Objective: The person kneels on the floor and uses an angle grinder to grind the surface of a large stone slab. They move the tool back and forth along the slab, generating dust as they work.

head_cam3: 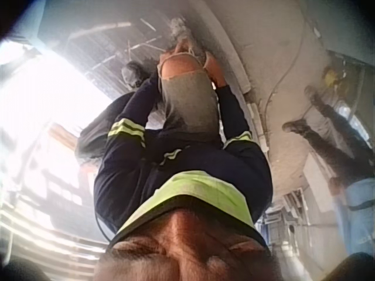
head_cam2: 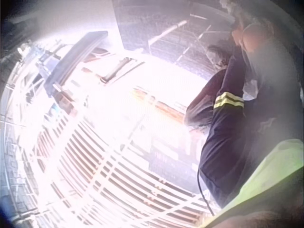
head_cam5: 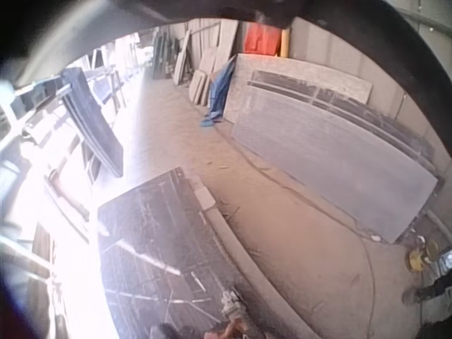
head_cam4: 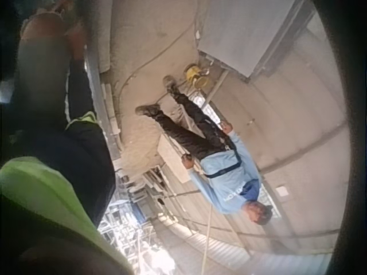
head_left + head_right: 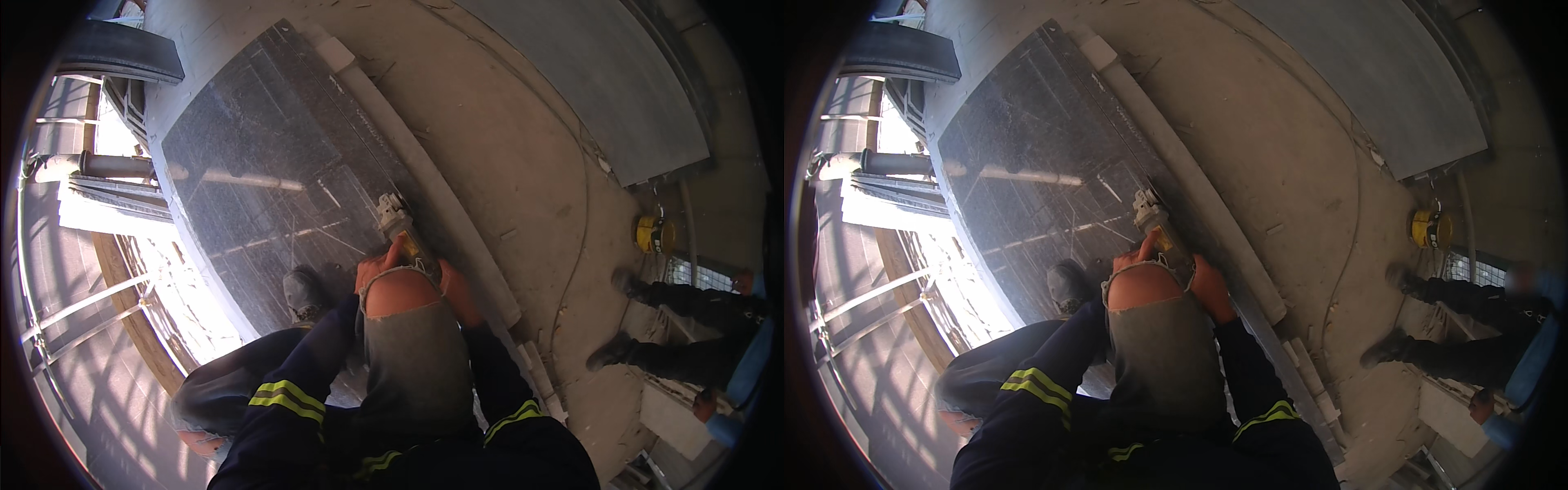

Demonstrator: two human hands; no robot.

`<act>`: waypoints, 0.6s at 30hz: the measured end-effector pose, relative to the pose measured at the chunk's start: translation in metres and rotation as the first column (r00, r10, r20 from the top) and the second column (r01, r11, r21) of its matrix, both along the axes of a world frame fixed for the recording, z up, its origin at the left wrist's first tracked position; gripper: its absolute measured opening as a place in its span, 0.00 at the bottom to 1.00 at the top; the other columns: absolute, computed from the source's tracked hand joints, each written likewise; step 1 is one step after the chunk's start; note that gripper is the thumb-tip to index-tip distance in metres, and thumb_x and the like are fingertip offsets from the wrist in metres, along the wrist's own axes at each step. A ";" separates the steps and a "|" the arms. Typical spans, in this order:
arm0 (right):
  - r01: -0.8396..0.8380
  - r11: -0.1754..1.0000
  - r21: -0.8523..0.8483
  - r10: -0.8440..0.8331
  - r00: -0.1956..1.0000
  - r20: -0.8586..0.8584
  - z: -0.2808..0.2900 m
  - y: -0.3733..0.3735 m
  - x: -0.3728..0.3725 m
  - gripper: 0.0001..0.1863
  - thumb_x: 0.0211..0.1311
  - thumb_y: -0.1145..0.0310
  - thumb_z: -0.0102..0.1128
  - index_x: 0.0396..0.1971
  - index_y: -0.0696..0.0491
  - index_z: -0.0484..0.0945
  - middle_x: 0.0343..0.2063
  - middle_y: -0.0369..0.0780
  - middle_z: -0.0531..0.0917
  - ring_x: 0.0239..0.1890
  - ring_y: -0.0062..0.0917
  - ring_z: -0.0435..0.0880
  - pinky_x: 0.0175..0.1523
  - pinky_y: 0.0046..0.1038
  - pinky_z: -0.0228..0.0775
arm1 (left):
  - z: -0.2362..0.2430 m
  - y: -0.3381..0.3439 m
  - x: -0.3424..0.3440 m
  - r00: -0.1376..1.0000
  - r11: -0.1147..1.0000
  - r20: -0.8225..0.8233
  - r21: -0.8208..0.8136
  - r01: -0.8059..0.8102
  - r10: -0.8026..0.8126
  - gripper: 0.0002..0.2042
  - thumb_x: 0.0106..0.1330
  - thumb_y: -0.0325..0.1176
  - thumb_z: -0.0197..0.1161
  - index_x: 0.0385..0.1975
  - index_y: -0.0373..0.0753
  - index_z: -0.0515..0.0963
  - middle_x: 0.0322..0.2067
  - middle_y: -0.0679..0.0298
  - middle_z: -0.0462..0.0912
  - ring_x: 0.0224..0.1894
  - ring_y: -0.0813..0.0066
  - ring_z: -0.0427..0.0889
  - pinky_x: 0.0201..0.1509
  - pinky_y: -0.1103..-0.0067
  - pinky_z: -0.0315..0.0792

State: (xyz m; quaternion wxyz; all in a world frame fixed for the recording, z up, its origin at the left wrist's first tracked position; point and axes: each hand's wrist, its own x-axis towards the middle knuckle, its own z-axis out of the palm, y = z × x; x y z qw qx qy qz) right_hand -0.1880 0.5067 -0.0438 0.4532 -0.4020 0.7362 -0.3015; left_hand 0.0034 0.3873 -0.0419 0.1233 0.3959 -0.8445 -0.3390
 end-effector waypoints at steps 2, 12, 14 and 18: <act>-0.028 0.994 0.101 0.029 0.999 -0.015 0.015 0.000 -0.004 0.31 0.68 0.49 0.68 0.60 0.57 0.76 0.46 0.60 0.87 0.52 0.62 0.85 0.54 0.55 0.77 | 0.000 0.002 -0.001 1.000 1.000 -0.023 0.006 0.000 0.000 0.38 0.65 0.34 0.68 0.78 0.56 0.65 0.38 0.57 0.92 0.35 0.54 0.92 0.37 0.66 0.83; -0.004 0.996 0.085 0.010 0.998 -0.069 0.018 0.009 -0.003 0.36 0.63 0.46 0.71 0.62 0.55 0.75 0.48 0.60 0.87 0.53 0.62 0.84 0.55 0.56 0.77 | 0.010 0.007 0.000 0.999 0.998 0.033 0.057 0.035 -0.036 0.36 0.67 0.34 0.67 0.78 0.52 0.66 0.40 0.56 0.92 0.37 0.54 0.92 0.40 0.65 0.82; -0.008 0.996 0.086 0.013 0.998 -0.066 0.016 0.011 -0.004 0.37 0.62 0.45 0.72 0.62 0.55 0.75 0.48 0.60 0.87 0.53 0.62 0.84 0.56 0.55 0.77 | 0.009 0.006 0.001 0.999 0.997 0.022 0.055 0.048 -0.049 0.36 0.67 0.35 0.67 0.78 0.50 0.65 0.40 0.55 0.92 0.38 0.53 0.92 0.41 0.64 0.82; -0.006 0.996 0.089 0.012 0.998 -0.066 0.019 0.014 -0.005 0.37 0.62 0.46 0.72 0.63 0.55 0.75 0.48 0.60 0.87 0.53 0.62 0.84 0.56 0.55 0.77 | 0.004 0.009 0.003 0.997 0.997 0.008 0.033 0.075 -0.076 0.37 0.67 0.35 0.67 0.78 0.46 0.65 0.41 0.55 0.91 0.39 0.52 0.92 0.42 0.63 0.82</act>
